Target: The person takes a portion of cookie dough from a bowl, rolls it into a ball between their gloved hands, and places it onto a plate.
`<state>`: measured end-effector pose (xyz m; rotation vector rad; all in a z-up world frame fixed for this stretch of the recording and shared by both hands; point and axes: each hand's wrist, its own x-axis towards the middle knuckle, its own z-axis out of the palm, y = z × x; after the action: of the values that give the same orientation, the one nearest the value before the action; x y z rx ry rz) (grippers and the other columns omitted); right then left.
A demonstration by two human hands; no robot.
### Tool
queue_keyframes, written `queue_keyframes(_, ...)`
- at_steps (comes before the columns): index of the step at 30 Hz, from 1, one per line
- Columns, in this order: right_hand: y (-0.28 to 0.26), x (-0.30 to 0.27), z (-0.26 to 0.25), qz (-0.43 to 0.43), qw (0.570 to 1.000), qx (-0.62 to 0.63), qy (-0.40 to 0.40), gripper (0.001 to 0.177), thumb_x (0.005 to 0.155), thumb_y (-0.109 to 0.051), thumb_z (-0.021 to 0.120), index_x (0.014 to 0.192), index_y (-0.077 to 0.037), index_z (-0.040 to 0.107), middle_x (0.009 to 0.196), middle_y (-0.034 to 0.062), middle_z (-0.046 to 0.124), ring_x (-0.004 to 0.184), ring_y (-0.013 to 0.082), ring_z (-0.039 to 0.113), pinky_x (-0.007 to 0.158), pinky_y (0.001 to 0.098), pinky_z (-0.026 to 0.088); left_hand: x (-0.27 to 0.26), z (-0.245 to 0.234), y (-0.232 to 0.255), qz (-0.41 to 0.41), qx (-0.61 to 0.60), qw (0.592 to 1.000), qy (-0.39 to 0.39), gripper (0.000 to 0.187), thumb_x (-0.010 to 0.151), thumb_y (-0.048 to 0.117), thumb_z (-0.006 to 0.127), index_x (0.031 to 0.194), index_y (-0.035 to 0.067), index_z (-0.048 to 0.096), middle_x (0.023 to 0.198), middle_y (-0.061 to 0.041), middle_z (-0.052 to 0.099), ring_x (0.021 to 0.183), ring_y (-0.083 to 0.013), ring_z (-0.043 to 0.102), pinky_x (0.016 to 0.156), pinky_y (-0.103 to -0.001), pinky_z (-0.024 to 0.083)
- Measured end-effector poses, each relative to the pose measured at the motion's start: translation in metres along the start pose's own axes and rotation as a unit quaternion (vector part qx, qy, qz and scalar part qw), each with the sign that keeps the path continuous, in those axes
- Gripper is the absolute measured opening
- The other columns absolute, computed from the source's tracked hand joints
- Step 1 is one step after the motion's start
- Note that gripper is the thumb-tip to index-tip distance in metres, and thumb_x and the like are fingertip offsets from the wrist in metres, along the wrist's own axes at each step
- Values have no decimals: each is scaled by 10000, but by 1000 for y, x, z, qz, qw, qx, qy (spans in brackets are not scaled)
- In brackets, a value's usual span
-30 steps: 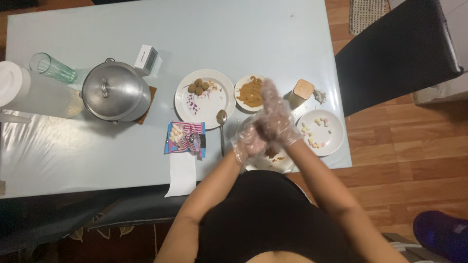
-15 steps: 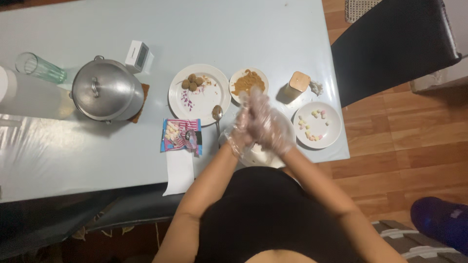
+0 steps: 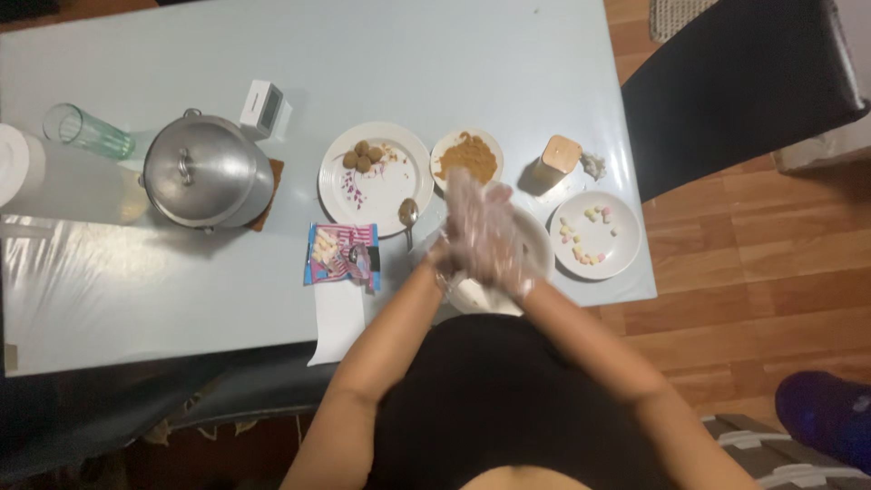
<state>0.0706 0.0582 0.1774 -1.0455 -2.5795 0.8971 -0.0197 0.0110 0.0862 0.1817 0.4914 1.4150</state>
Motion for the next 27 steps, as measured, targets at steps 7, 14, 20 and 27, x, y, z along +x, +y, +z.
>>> queue_keyframes(7, -6, -2, -20, 37, 994, -74, -66, 770, 827, -138, 670, 1489, 30, 314, 1602, 306, 357, 1379, 433, 528, 1146, 458, 480, 3, 9, 28, -32, 34, 995, 89, 890, 995, 686, 252, 1633, 67, 300, 1654, -138, 305, 1480, -295, 307, 1129, -498, 328)
queue_keyframes(14, -26, 20, -30, 37, 972, -196, -123, 662, 860, -235, 694, 1397, -16, 375, 1590, 231, 367, 1396, 383, 452, 1113, 474, 450, -3, -5, 8, 6, 27, 999, 28, 736, 1034, 510, 455, 1603, 72, 291, 1618, -172, 341, 1465, -297, 367, 1196, -403, 361)
queue_keyframes(20, -16, -4, -16, 15, 986, -103, -129, 585, 894, -305, 638, 1281, 68, 404, 1650, 322, 209, 1367, 396, 358, 1070, 478, 460, 6, -30, 18, -4, -61, 997, 55, 791, 1003, 576, 400, 1548, 2, 376, 1499, -164, 493, 1358, -295, 484, 1091, -414, 458)
queue_keyframes(27, 4, 28, -8, -5, 989, -149, -6, 888, 981, -452, 512, 1471, 201, 160, 1532, 400, 181, 982, 354, 484, 1015, 447, 509, 8, -41, 6, 14, -32, 999, -15, 611, 1061, 328, 558, 1560, 7, 411, 1543, -160, 503, 1420, -278, 478, 1149, -383, 504)
